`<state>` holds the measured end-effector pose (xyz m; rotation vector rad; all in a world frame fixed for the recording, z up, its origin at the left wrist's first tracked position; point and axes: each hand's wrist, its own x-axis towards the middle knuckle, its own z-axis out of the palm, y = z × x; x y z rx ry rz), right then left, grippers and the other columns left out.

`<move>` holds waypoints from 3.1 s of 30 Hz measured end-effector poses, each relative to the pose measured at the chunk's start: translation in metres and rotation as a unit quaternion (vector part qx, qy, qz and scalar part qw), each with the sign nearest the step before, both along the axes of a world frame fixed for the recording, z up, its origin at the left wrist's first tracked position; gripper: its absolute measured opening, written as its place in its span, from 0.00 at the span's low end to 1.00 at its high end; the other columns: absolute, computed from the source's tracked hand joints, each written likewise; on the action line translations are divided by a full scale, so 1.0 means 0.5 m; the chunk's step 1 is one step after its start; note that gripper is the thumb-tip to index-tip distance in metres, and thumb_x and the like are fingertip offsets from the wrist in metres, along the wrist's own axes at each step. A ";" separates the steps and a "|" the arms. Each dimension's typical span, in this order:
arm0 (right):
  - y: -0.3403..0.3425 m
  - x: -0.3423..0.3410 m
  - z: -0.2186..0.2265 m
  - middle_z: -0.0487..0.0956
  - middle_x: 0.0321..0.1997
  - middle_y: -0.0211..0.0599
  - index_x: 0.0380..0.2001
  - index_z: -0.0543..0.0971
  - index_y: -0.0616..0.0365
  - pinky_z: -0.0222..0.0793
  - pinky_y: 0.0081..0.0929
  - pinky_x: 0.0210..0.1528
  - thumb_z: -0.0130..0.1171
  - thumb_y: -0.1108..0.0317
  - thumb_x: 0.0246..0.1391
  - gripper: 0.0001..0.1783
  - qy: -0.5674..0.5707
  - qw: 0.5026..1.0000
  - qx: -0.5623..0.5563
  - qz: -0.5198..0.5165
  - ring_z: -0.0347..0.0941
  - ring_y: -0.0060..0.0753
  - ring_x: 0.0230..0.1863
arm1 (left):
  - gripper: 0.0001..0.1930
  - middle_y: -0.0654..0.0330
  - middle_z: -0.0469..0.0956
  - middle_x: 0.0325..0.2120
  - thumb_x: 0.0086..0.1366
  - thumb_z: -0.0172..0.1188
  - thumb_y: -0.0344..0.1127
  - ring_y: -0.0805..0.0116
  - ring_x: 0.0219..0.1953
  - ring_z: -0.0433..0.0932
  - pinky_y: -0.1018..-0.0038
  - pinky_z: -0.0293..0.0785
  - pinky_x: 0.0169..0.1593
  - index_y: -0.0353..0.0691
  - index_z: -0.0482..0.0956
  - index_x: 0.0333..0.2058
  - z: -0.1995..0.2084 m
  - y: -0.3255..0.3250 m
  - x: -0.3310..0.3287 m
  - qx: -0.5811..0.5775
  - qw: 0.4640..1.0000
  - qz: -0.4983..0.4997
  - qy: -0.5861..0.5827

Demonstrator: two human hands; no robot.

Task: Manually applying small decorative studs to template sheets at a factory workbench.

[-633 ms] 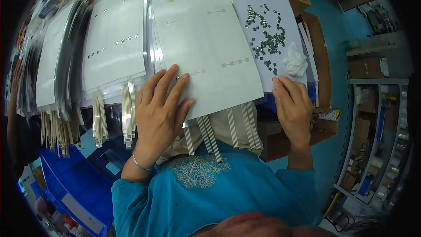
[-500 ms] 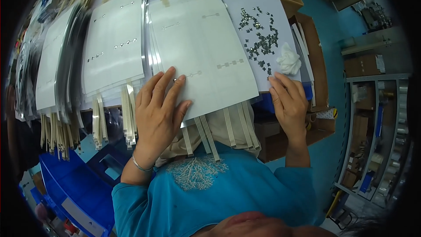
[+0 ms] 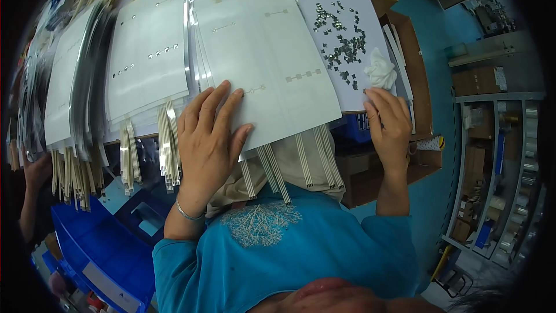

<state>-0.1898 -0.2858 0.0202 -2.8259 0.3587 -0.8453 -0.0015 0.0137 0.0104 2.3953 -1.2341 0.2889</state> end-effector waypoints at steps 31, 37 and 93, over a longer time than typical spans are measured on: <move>-0.002 0.005 0.014 0.88 0.48 0.38 0.46 0.91 0.62 0.79 0.34 0.42 0.73 0.75 0.61 0.10 0.007 1.000 0.004 0.009 0.82 0.40 0.41 | 0.32 0.56 0.75 0.71 0.75 0.65 0.50 0.49 0.72 0.71 0.53 0.66 0.74 0.46 0.73 0.73 -0.017 0.005 0.000 0.001 1.000 0.002 0.010; -0.005 -0.005 0.001 0.87 0.51 0.39 0.47 0.91 0.62 0.78 0.35 0.42 0.72 0.73 0.63 0.11 -0.012 0.999 0.042 0.015 0.80 0.40 0.41 | 0.33 0.56 0.76 0.70 0.74 0.65 0.49 0.48 0.71 0.71 0.53 0.67 0.74 0.45 0.72 0.73 -0.018 0.004 0.003 -0.016 1.000 -0.001 0.016; 0.033 0.016 0.005 0.86 0.48 0.39 0.48 0.90 0.61 0.78 0.36 0.45 0.70 0.73 0.65 0.10 0.002 1.000 -0.003 -0.028 0.81 0.42 0.44 | 0.28 0.57 0.75 0.65 0.71 0.66 0.58 0.51 0.66 0.72 0.52 0.68 0.67 0.59 0.83 0.67 0.002 -0.020 -0.013 0.049 0.997 0.036 -0.051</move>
